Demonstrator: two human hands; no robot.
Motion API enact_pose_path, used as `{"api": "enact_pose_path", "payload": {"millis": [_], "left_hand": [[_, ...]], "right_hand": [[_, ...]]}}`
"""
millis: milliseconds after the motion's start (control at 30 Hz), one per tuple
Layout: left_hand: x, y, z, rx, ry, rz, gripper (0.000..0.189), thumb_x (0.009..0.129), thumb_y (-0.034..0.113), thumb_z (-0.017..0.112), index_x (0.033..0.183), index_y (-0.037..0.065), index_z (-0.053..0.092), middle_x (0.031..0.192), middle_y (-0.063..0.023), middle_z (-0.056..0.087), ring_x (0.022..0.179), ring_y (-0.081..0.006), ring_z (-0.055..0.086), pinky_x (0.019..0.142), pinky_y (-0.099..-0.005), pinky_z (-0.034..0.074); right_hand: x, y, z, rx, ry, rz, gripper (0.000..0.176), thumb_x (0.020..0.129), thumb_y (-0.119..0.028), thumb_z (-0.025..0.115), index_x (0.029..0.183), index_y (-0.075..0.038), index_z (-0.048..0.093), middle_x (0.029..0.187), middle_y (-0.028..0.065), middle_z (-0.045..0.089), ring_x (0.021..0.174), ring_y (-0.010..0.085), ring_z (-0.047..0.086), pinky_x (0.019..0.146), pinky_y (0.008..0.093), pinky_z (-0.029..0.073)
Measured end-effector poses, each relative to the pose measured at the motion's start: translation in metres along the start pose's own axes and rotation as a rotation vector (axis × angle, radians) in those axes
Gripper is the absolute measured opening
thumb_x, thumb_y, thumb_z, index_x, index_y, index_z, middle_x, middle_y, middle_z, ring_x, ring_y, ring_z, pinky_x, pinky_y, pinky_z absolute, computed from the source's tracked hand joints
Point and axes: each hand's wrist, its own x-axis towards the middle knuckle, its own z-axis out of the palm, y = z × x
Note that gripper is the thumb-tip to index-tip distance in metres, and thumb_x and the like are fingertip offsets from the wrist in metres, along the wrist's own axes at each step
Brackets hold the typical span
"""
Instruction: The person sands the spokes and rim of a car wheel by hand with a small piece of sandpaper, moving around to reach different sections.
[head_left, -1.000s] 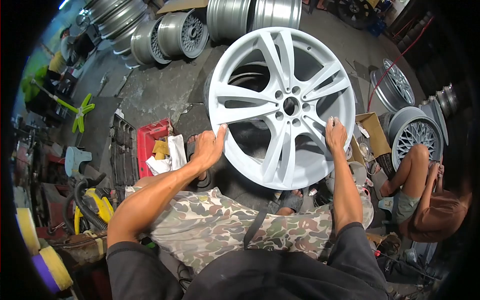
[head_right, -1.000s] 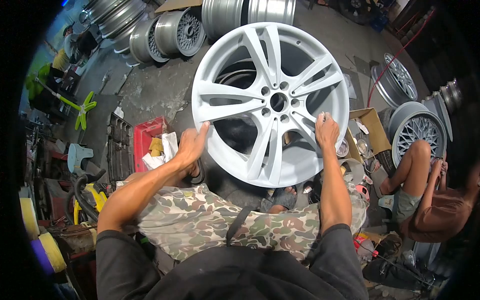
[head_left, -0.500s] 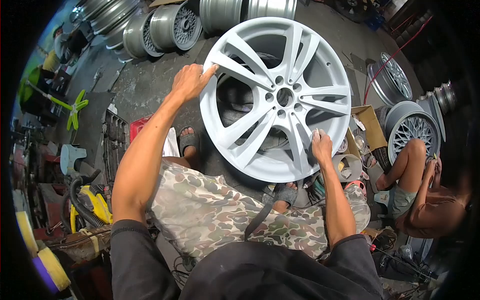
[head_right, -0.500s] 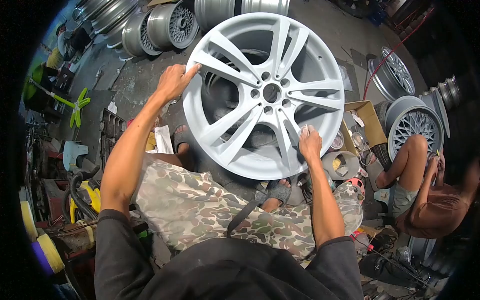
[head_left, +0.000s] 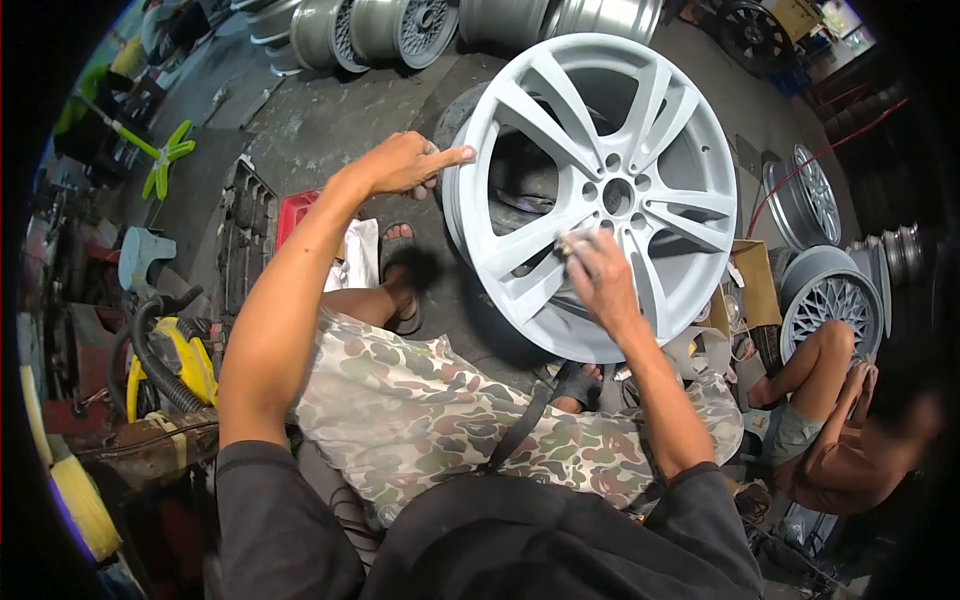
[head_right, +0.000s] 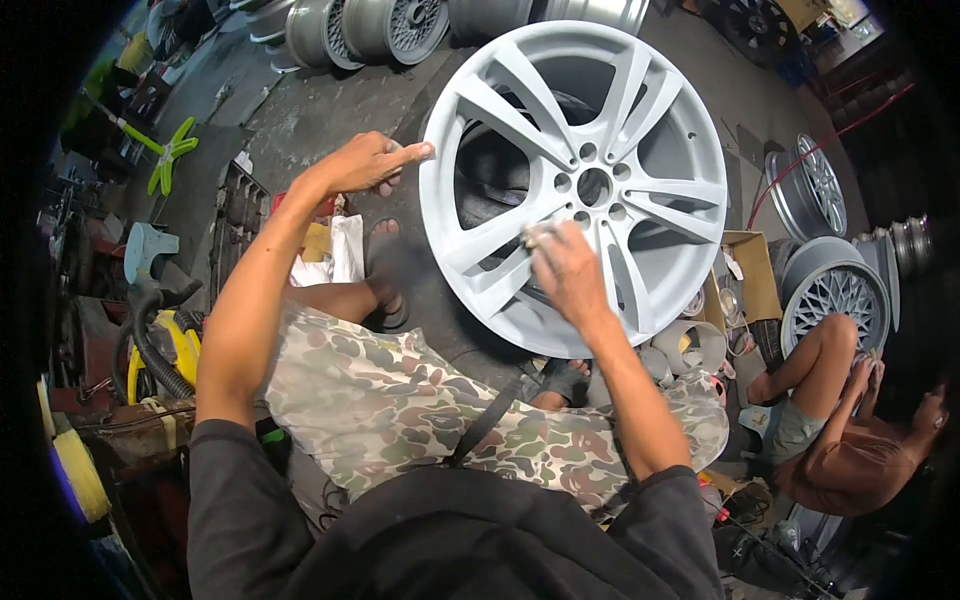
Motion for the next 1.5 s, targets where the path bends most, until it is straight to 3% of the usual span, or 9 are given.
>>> {"api": "enact_pose_path", "payload": {"millis": [67,200,300,467,633,800,967,1133,1500], "left_hand": [[-0.008,0.002,-0.008,0.004,-0.075,-0.057,0.082,0.091,0.079,0.059,0.068,0.0,0.067,0.063,-0.0102,0.065,0.06,-0.0198,0.066,0.063,-0.0366,0.054],[0.0,-0.012,-0.015,0.011,-0.03,0.044,0.079,0.092,0.078,0.058,0.071,0.002,0.069,0.063,-0.0088,0.066,0.064,-0.0185,0.067,0.065,-0.0344,0.054],[-0.003,-0.006,-0.022,-0.019,0.002,0.045,0.079,0.094,0.077,0.056,0.074,0.002,0.07,0.066,-0.0093,0.068,0.066,-0.0181,0.068,0.065,-0.034,0.054],[-0.008,-0.007,-0.025,-0.049,0.023,0.06,0.082,0.092,0.078,0.056,0.077,-0.001,0.075,0.069,-0.0133,0.072,0.066,-0.0231,0.071,0.066,-0.0367,0.057],[-0.01,-0.009,-0.025,-0.087,0.021,0.056,0.077,0.095,0.074,0.057,0.078,0.0,0.071,0.07,-0.01,0.069,0.067,-0.0172,0.068,0.061,-0.0306,0.052],[-0.007,-0.01,-0.027,-0.061,0.034,0.076,0.076,0.095,0.073,0.057,0.077,0.001,0.07,0.069,-0.0083,0.068,0.066,-0.0163,0.067,0.061,-0.0304,0.052],[-0.007,-0.005,-0.022,-0.061,0.018,0.08,0.075,0.096,0.073,0.057,0.076,0.002,0.069,0.067,-0.0068,0.067,0.064,-0.0157,0.066,0.06,-0.0305,0.051],[-0.005,-0.011,-0.022,-0.05,0.058,0.121,0.074,0.096,0.072,0.058,0.075,0.002,0.069,0.068,-0.0069,0.067,0.064,-0.0153,0.065,0.06,-0.0311,0.052],[-0.01,-0.009,-0.022,-0.054,0.056,0.128,0.076,0.096,0.071,0.058,0.078,0.0,0.076,0.067,-0.0138,0.071,0.066,-0.0243,0.07,0.067,-0.0394,0.056]], "right_hand": [[0.007,-0.037,-0.004,-0.048,-0.018,-0.194,0.038,0.081,0.001,0.074,0.119,-0.005,0.072,0.112,0.0133,0.065,0.104,0.0347,0.064,0.09,0.0427,0.054],[0.038,-0.021,-0.011,-0.147,0.159,-0.067,0.034,0.083,0.0,0.071,0.117,-0.003,0.072,0.108,0.0143,0.065,0.101,0.0344,0.063,0.088,0.0433,0.054],[0.037,0.009,-0.002,-0.188,0.019,-0.065,0.03,0.084,-0.003,0.071,0.114,-0.002,0.072,0.107,0.0148,0.064,0.099,0.0345,0.063,0.087,0.0443,0.053],[0.034,-0.074,0.013,0.054,-0.17,-0.233,0.039,0.082,0.003,0.072,0.119,-0.006,0.071,0.107,0.0132,0.066,0.101,0.0348,0.064,0.09,0.0424,0.055],[0.045,0.009,-0.01,-0.117,-0.177,-0.102,0.038,0.082,0.001,0.072,0.12,-0.007,0.072,0.105,0.015,0.067,0.097,0.0356,0.067,0.087,0.0437,0.056],[0.044,-0.068,0.002,0.0,-0.203,-0.21,0.026,0.083,-0.004,0.073,0.109,-0.002,0.072,0.103,0.0168,0.069,0.097,0.038,0.068,0.087,0.0458,0.056],[0.063,0.003,-0.003,-0.092,-0.222,-0.12,0.019,0.082,-0.002,0.071,0.1,-0.003,0.075,0.095,0.0173,0.069,0.093,0.0384,0.068,0.085,0.0461,0.056],[0.064,-0.06,0.015,-0.074,-0.239,-0.301,0.018,0.077,-0.004,0.072,0.094,-0.002,0.074,0.089,0.0175,0.067,0.089,0.0393,0.067,0.085,0.0485,0.055],[0.089,-0.055,0.028,-0.191,-0.394,-0.213,0.008,0.078,-0.007,0.067,0.078,-0.002,0.073,0.083,0.0191,0.07,0.077,0.0406,0.07,0.073,0.0501,0.058]]}}
